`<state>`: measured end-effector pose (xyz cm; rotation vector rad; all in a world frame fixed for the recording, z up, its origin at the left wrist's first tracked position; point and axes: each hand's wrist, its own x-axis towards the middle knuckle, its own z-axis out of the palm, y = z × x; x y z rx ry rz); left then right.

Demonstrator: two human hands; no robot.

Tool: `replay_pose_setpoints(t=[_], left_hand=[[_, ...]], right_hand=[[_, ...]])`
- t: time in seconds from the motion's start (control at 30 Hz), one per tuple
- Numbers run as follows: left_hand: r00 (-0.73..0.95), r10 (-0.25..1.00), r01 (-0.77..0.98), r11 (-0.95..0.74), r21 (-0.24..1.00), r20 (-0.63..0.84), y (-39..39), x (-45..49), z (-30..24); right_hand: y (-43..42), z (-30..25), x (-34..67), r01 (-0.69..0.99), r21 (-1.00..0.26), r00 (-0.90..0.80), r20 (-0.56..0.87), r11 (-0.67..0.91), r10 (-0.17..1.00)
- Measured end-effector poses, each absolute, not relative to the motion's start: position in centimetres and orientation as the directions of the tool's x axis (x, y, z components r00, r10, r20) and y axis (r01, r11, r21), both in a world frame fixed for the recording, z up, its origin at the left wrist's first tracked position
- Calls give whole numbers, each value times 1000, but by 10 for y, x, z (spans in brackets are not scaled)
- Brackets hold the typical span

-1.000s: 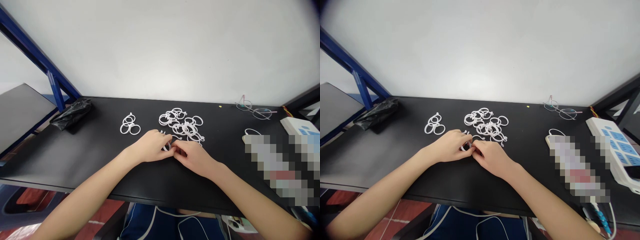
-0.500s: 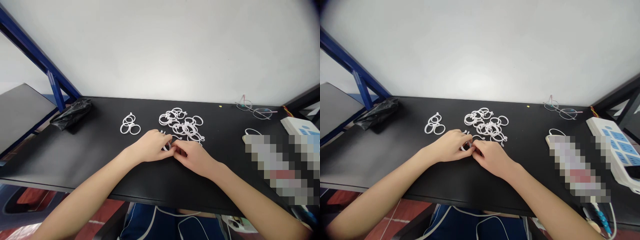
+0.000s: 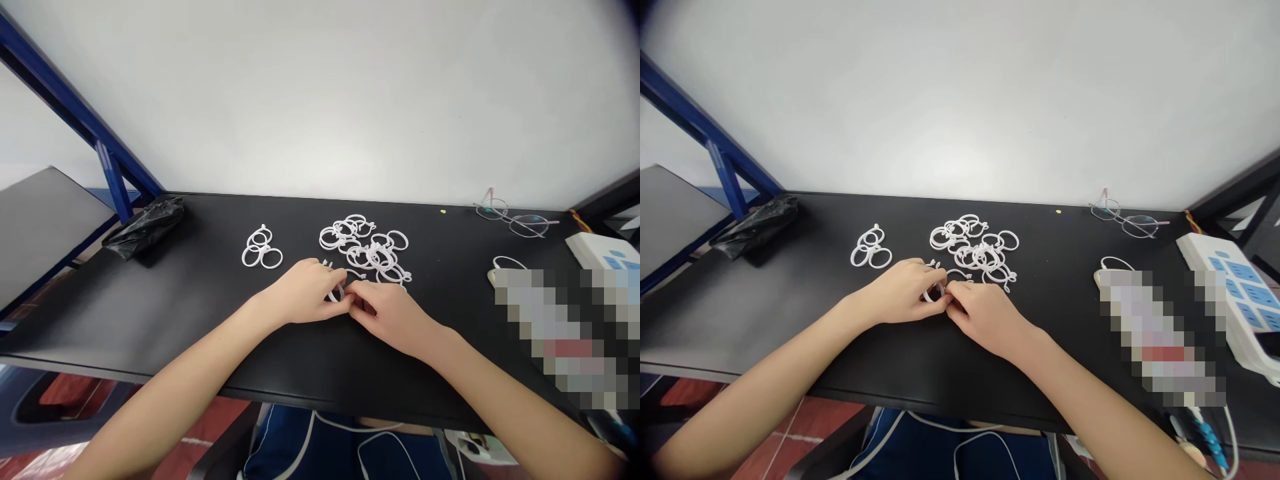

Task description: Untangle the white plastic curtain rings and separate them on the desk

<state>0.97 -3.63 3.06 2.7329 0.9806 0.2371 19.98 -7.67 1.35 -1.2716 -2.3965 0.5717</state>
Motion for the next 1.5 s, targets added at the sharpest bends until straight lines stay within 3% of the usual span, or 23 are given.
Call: replay_pose_setpoints(t=[0.33, 1.0, 1.07, 1.23, 1.37, 1.5], left_hand=[[733, 668, 584, -713, 389, 125, -29, 11, 16], [713, 684, 478, -635, 607, 153, -29, 5, 28], [713, 681, 497, -660, 564, 168, -28, 4, 27], [649, 666, 599, -745, 293, 368, -20, -2, 27], [527, 755, 756, -627, 191, 390, -8, -14, 31], [377, 873, 890, -434, 138, 311, 2, -25, 32]], right_hand=[[-73, 12, 202, 707, -528, -504, 90, 470, 859], [-72, 8, 205, 617, -646, -411, 222, 450, 884], [-72, 6, 204, 603, -654, -403, 246, 458, 881], [-72, 7, 202, 612, -633, -352, 319, 475, 880], [-71, 8, 202, 584, -608, -362, 397, 537, 843], [-71, 7, 202, 568, -594, -380, 425, 570, 822]])
